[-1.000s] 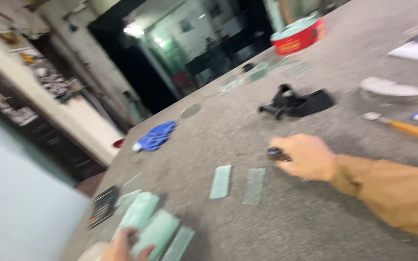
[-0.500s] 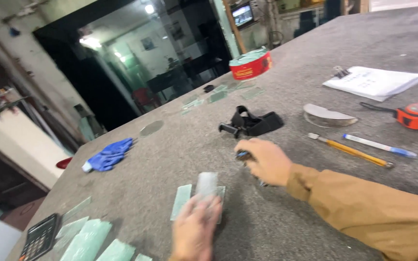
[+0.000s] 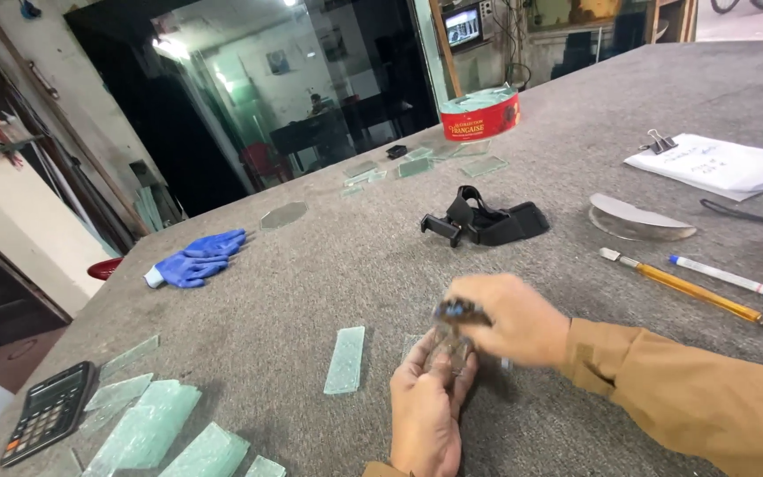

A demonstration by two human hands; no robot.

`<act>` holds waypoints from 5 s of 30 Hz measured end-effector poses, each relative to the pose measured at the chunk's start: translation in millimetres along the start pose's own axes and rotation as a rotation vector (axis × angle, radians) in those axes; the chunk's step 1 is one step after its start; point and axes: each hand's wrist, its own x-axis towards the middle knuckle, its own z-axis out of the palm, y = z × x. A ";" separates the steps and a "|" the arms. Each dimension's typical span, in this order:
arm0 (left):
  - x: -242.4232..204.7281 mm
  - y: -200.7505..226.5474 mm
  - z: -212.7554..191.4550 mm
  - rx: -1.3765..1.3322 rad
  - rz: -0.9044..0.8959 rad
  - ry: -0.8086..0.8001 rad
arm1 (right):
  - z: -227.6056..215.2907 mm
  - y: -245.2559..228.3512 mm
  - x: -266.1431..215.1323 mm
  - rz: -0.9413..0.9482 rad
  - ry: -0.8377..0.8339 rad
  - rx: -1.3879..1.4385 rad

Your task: Measuring and trimming small rectangular glass pieces using a tape measure and a handheld tool on a workshop table.

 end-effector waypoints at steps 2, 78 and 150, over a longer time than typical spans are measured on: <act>0.3 -0.6 2.5 -0.024 -0.009 -0.010 | 2.2 14.2 2.9 0.077 0.079 -0.086; 16.9 -4.9 -18.7 -0.260 -0.124 -0.187 | -2.8 -50.1 -18.2 -0.215 0.017 0.025; -94.8 162.1 -85.1 2.101 0.543 0.348 | 17.4 18.9 -8.4 0.227 -0.213 -0.229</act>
